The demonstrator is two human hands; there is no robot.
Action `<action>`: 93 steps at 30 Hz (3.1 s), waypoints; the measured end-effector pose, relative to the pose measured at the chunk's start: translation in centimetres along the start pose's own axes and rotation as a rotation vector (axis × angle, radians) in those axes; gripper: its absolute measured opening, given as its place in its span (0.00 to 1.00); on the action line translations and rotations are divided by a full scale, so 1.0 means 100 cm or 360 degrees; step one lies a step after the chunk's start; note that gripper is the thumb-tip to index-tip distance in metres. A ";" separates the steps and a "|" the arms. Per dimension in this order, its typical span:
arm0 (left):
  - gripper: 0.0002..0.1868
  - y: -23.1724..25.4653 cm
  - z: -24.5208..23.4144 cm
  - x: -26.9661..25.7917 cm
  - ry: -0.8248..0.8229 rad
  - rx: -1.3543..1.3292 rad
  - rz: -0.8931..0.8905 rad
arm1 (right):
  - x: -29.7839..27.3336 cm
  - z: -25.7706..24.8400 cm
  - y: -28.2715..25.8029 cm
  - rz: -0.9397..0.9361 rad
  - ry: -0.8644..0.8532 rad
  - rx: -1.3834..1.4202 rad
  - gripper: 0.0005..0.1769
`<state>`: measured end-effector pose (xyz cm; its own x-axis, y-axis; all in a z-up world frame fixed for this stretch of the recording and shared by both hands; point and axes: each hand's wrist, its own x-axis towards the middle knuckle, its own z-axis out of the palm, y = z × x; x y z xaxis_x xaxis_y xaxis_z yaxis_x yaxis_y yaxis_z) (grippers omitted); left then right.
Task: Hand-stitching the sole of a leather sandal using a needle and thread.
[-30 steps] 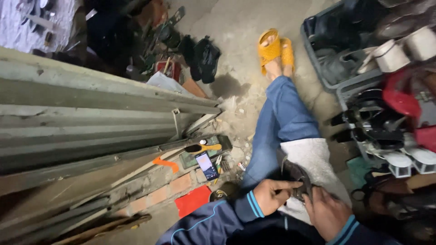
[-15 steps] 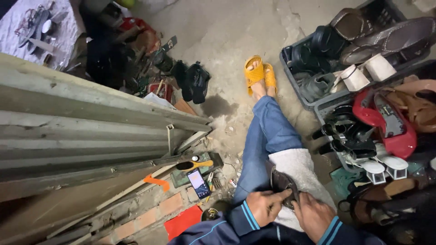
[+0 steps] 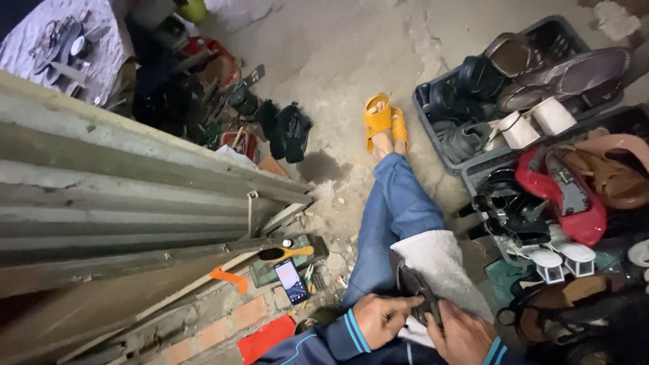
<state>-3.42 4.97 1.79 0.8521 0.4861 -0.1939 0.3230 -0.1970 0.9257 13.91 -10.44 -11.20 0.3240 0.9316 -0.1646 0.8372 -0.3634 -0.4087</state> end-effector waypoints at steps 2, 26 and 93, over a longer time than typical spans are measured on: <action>0.23 -0.004 0.007 0.001 0.0053 0.0244 0.0115 | 0.000 0.015 0.013 0.0112 -0.0173 0.0080 0.16; 0.11 -0.015 -0.002 -0.010 0.0228 0.0460 -0.0013 | 0.020 -0.048 0.041 0.0327 -0.0218 0.0453 0.17; 0.28 -0.090 0.010 -0.049 0.0318 0.0076 -0.0704 | -0.002 -0.098 -0.051 -0.0229 -0.0116 0.0743 0.08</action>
<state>-10.08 3.53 -5.91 0.5346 0.6848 -0.4952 0.6591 0.0288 0.7515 13.90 -8.74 -0.30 0.1741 0.9758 -0.1324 0.5790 -0.2102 -0.7878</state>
